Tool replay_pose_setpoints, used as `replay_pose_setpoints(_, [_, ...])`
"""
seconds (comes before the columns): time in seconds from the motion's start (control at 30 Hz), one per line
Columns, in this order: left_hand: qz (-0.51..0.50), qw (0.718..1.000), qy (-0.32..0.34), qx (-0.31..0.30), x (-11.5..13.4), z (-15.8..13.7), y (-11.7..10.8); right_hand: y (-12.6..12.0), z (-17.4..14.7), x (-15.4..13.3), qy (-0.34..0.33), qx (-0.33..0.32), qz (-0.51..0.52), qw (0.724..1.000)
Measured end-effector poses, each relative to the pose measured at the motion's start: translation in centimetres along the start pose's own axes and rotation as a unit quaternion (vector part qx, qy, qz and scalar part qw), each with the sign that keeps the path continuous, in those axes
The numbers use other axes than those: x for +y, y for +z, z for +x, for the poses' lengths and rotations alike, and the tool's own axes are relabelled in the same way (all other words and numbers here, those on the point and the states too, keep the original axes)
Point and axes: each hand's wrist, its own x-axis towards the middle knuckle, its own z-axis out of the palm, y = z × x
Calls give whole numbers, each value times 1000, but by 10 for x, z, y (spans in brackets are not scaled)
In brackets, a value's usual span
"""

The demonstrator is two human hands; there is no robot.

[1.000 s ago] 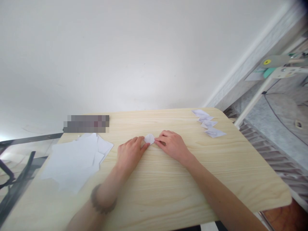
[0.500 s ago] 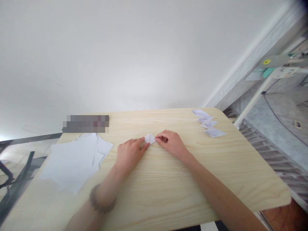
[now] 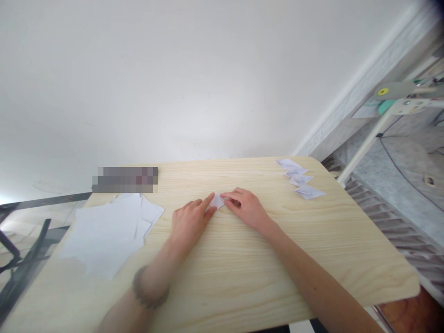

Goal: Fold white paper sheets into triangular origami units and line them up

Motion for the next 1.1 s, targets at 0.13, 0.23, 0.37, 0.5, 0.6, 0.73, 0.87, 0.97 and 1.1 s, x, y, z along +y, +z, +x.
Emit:
replay_pose_setpoints(0.13, [25, 999, 21, 9, 0, -1, 0, 0, -1, -3, -12, -2, -44, 999])
replay_pose_setpoints(0.23, [31, 999, 30, 20, -1, 0, 1, 0, 0, -7, -7, -9, -72, 997])
replay_pose_setpoints(0.37, [22, 998, 44, 34, -3, 3, 3, 0, 1, -9, 4, -15, -81, 997])
replay_pose_setpoints(0.5, [5, 997, 53, 62, -4, 3, 6, 2, 1, -7, 17, -7, -67, 998])
replay_pose_setpoints(0.6, [-7, 995, 48, 83, -6, 2, 7, 3, 0, -7, 22, -7, -67, 997])
replay_pose_setpoints(0.73, [-63, 992, 49, 100, -12, 4, 13, 4, 0, -7, 17, -10, -72, 997])
replay_pose_setpoints(0.87, [-175, 978, 63, 98, -16, 8, 18, 5, 0, -5, 14, -2, -67, 998])
replay_pose_setpoints(0.97, [-256, 962, 47, 77, -13, 9, 15, 3, -1, -4, -5, -5, -36, 999])
replay_pose_setpoints(1.1, [-347, 938, 20, 22, -6, 6, 3, 0, -2, -7, -51, -19, 23, 998])
